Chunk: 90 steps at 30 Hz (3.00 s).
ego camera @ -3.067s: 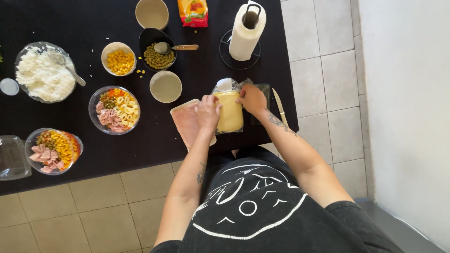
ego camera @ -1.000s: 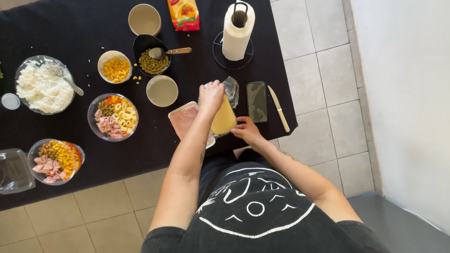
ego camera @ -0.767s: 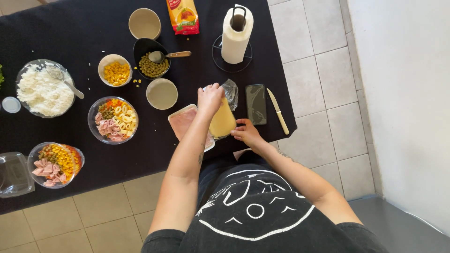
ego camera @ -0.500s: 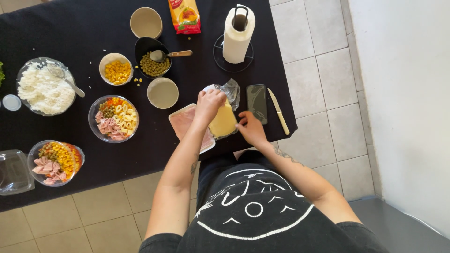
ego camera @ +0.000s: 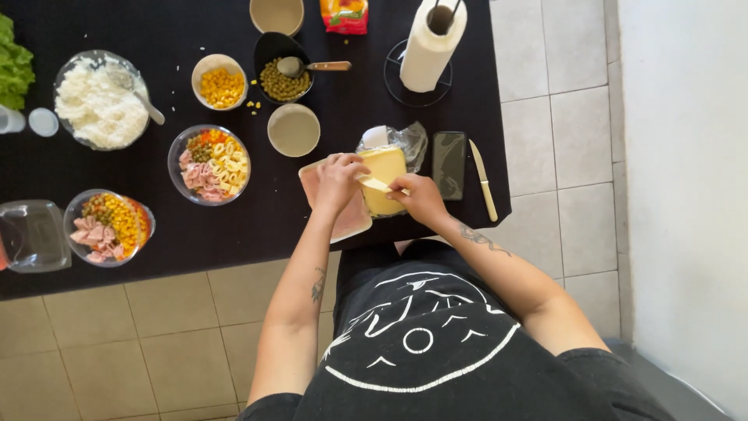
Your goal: The person cuts slices of ham and cheese into small pieces using a knife and adds them to bowls containing mixed vegetables. The person handles the ham and cheese, using a knife to cut them, and places the cut pieces into the bowls.
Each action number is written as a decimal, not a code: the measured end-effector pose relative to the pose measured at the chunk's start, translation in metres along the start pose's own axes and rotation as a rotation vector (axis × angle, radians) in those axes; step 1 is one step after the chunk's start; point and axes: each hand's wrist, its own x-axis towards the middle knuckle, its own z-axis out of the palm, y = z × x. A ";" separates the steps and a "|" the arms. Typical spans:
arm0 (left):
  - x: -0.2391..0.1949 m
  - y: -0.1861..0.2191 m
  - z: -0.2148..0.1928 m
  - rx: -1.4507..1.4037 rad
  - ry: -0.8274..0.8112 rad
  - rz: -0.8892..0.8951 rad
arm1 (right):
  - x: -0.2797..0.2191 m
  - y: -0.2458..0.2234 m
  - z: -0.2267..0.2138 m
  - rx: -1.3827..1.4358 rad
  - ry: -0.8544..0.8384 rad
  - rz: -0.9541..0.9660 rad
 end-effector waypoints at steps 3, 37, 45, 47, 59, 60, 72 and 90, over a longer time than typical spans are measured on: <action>-0.008 -0.013 0.011 -0.079 0.100 0.026 | -0.008 0.002 0.001 0.127 -0.015 0.043; -0.021 0.040 0.034 -0.432 0.176 -0.365 | 0.014 0.048 0.005 -0.665 0.007 -0.541; -0.025 0.040 0.043 -0.054 0.217 -0.117 | 0.011 0.065 0.013 -0.779 0.101 -0.591; -0.026 0.035 0.056 -0.032 0.232 -0.073 | 0.008 0.077 0.019 -0.794 0.061 -0.574; -0.026 0.026 0.062 -0.175 0.206 -0.044 | 0.013 0.069 0.011 -0.647 -0.112 -0.427; -0.026 0.025 0.065 -0.212 0.206 -0.047 | 0.014 0.069 0.011 -0.619 -0.150 -0.398; -0.019 0.025 0.084 0.030 0.443 0.095 | 0.022 0.077 0.019 -0.888 -0.041 -0.666; -0.010 0.019 0.058 0.056 0.540 0.137 | 0.031 0.036 0.004 -0.822 0.098 -0.763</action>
